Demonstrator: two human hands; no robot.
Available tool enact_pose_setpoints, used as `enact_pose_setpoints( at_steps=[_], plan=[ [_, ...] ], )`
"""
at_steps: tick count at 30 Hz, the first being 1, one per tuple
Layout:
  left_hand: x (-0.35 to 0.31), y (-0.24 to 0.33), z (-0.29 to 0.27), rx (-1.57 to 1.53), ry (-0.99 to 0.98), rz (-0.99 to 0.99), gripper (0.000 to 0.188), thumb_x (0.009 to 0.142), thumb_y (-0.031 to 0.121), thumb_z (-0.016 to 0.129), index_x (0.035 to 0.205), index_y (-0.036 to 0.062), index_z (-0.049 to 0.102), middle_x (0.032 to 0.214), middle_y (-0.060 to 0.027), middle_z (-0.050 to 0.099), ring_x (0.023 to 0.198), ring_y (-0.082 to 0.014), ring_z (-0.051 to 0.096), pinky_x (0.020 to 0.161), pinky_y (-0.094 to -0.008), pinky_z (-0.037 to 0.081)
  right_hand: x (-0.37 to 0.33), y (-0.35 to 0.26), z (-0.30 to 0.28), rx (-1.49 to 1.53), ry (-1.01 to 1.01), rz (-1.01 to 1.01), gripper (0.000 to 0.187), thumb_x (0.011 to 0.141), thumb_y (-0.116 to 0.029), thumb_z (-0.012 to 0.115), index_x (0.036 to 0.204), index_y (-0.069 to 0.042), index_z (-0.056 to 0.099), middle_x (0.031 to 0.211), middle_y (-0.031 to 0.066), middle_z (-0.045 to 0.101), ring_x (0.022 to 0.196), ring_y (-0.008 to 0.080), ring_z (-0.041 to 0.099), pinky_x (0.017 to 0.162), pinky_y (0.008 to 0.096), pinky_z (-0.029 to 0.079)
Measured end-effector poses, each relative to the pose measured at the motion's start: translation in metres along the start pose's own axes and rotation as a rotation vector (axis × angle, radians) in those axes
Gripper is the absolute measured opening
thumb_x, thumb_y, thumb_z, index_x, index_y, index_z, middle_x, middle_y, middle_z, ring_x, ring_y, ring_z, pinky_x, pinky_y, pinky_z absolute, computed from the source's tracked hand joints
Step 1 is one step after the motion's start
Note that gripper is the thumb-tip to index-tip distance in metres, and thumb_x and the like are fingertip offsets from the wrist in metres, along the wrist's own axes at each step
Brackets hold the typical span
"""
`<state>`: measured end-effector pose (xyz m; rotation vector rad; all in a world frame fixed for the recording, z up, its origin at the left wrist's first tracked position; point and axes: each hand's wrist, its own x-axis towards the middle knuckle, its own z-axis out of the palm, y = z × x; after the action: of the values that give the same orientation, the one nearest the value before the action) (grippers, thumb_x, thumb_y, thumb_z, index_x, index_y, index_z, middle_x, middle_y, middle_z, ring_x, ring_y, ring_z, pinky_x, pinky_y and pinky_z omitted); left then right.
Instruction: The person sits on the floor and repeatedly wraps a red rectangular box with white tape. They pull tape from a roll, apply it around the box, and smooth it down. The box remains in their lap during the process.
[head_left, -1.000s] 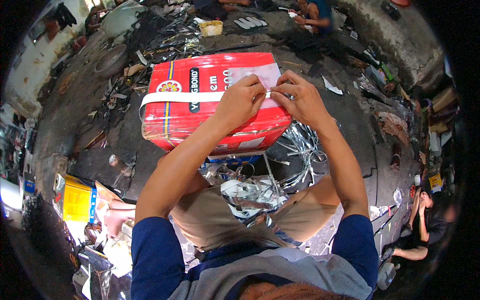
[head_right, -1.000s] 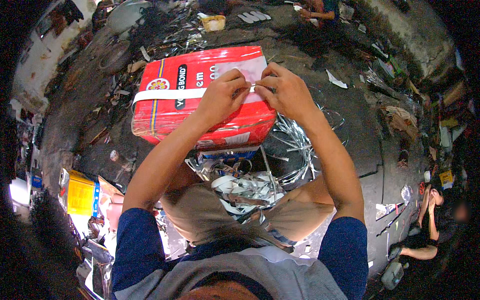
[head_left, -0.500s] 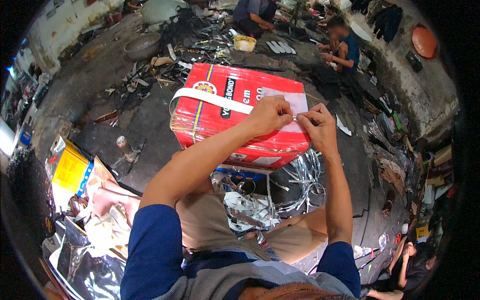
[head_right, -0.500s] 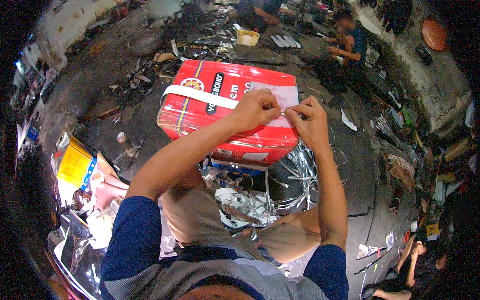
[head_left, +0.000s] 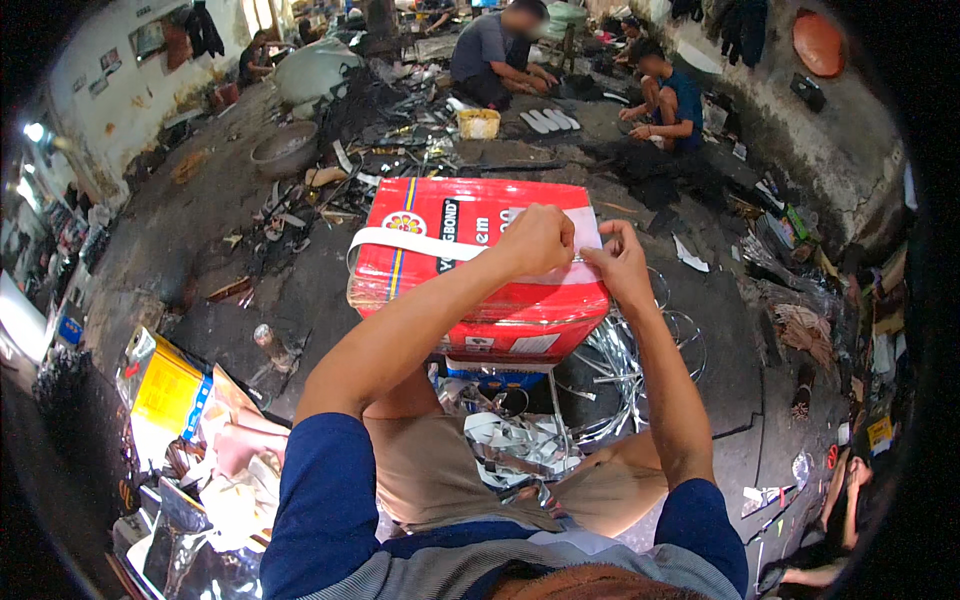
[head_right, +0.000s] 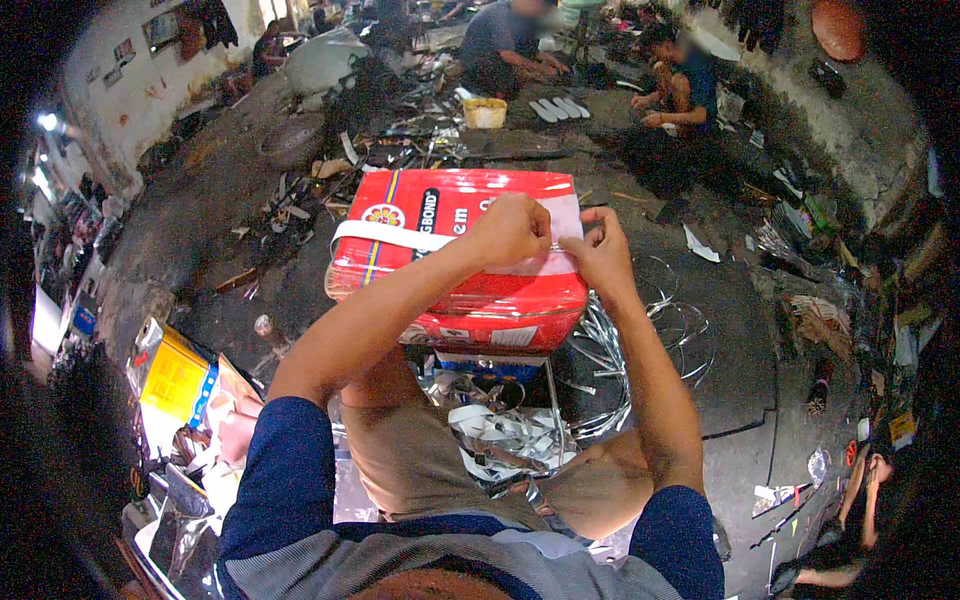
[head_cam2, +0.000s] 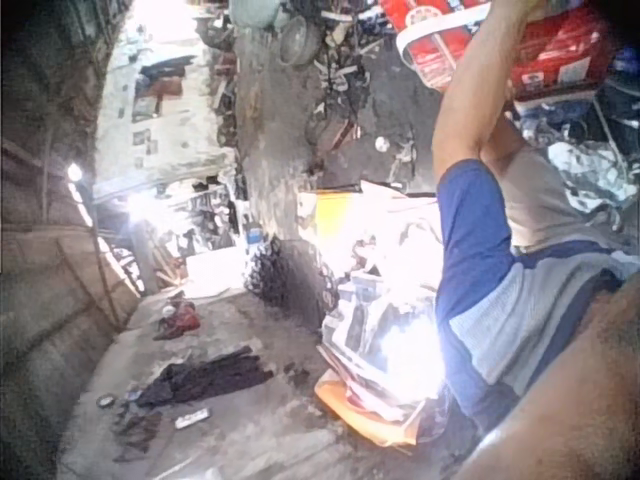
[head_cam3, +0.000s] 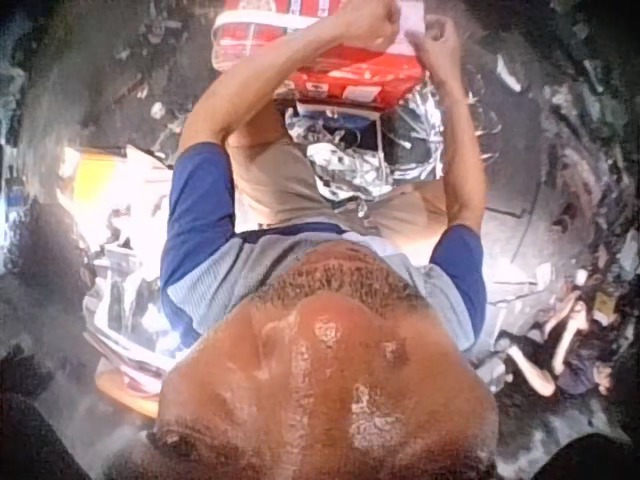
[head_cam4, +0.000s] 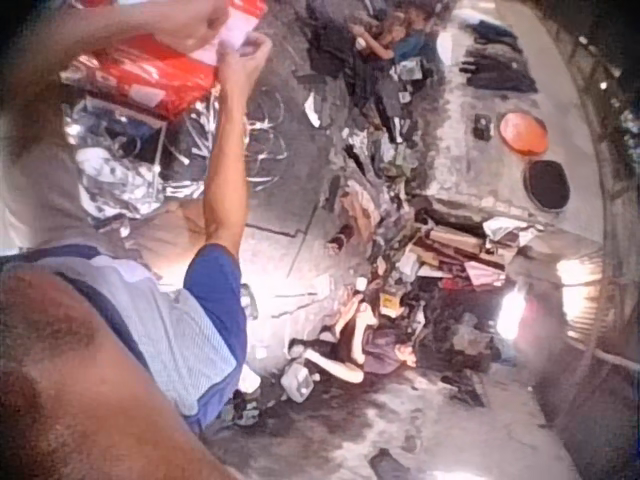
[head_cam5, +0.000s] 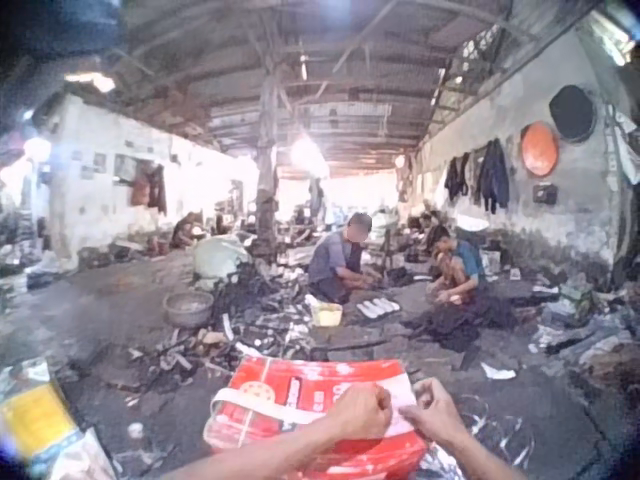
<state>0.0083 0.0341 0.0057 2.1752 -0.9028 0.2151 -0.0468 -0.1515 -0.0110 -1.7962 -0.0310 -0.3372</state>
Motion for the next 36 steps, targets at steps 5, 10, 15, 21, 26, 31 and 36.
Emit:
enact_pose_setpoints(
  at_steps=[5, 10, 15, 21, 26, 31, 36],
  plan=[
    [0.006, -0.003, 0.008, -0.083, 0.069, 0.233, 0.017, 0.075, 0.017, 0.074, 0.076, 0.0002, 0.072, 0.074, -0.0172, 0.069, 0.066, -0.0293, 0.067, 0.063, -0.0396, 0.052, -0.003, 0.005, -0.004, -0.242, 0.068, -0.100, 0.034, 0.092, -0.029, 0.074, 0.084, -0.003, 0.055, 0.068, 0.0013, 0.052, 0.063, 0.0112, 0.048, 0.058, 0.0306, 0.040],
    [-0.006, -0.002, 0.027, -0.328, 0.189, 0.188, 0.012, 0.078, 0.010, 0.075, 0.079, -0.0009, 0.071, 0.073, -0.0127, 0.066, 0.063, -0.0211, 0.061, 0.059, -0.0349, 0.048, -0.004, 0.010, -0.003, -0.212, 0.064, -0.136, 0.042, 0.099, -0.030, 0.066, 0.072, -0.003, 0.050, 0.065, 0.0003, 0.047, 0.064, 0.0102, 0.041, 0.057, 0.0321, 0.036],
    [-0.010, 0.003, 0.033, -0.347, 0.246, 0.262, 0.007, 0.079, 0.006, 0.073, 0.079, -0.0007, 0.072, 0.073, -0.0116, 0.064, 0.067, -0.0209, 0.064, 0.062, -0.0339, 0.049, -0.012, 0.017, -0.005, -0.087, 0.068, -0.083, 0.043, 0.103, -0.025, 0.060, 0.067, -0.005, 0.048, 0.066, -0.0051, 0.040, 0.067, 0.0064, 0.036, 0.058, 0.0293, 0.033],
    [-0.004, 0.011, 0.040, -0.430, 0.162, 0.154, 0.010, 0.081, 0.008, 0.072, 0.080, -0.0022, 0.071, 0.077, -0.0144, 0.066, 0.065, -0.0239, 0.066, 0.058, -0.0339, 0.050, -0.016, 0.054, 0.001, 0.348, 0.096, 0.026, 0.034, 0.104, -0.033, 0.059, 0.079, -0.011, 0.056, 0.071, -0.0101, 0.045, 0.062, 0.0022, 0.035, 0.055, 0.0238, 0.031],
    [0.000, 0.016, 0.032, -0.338, 0.156, 0.193, 0.006, 0.083, 0.004, 0.075, 0.082, -0.0016, 0.073, 0.075, -0.0067, 0.064, 0.065, -0.0111, 0.060, 0.058, -0.0261, 0.046, -0.024, 0.044, -0.006, 0.580, -0.057, 0.332, 0.032, 0.102, -0.039, 0.061, 0.083, -0.014, 0.056, 0.067, -0.0075, 0.047, 0.052, 0.0035, 0.037, 0.043, 0.0224, 0.026],
    [-0.001, 0.019, 0.033, -0.359, 0.145, 0.153, 0.005, 0.081, 0.004, 0.076, 0.084, -0.0005, 0.075, 0.078, -0.0066, 0.067, 0.066, -0.0114, 0.062, 0.060, -0.0260, 0.047, 0.007, 0.008, -0.036, 0.425, -0.142, 0.450, 0.050, 0.098, -0.058, 0.056, 0.086, -0.010, 0.061, 0.069, 0.0051, 0.062, 0.051, 0.0172, 0.054, 0.043, 0.0334, 0.041],
    [-0.003, 0.016, 0.031, -0.333, 0.171, 0.149, 0.006, 0.080, 0.003, 0.075, 0.084, -0.0008, 0.075, 0.079, -0.0074, 0.068, 0.066, -0.0126, 0.064, 0.060, -0.0260, 0.049, 0.032, -0.003, -0.001, -0.557, 0.158, 0.007, 0.046, 0.095, -0.042, 0.059, 0.088, 0.001, 0.071, 0.095, 0.0280, 0.070, 0.086, 0.0476, 0.066, 0.079, 0.0519, 0.052]
  ],
)
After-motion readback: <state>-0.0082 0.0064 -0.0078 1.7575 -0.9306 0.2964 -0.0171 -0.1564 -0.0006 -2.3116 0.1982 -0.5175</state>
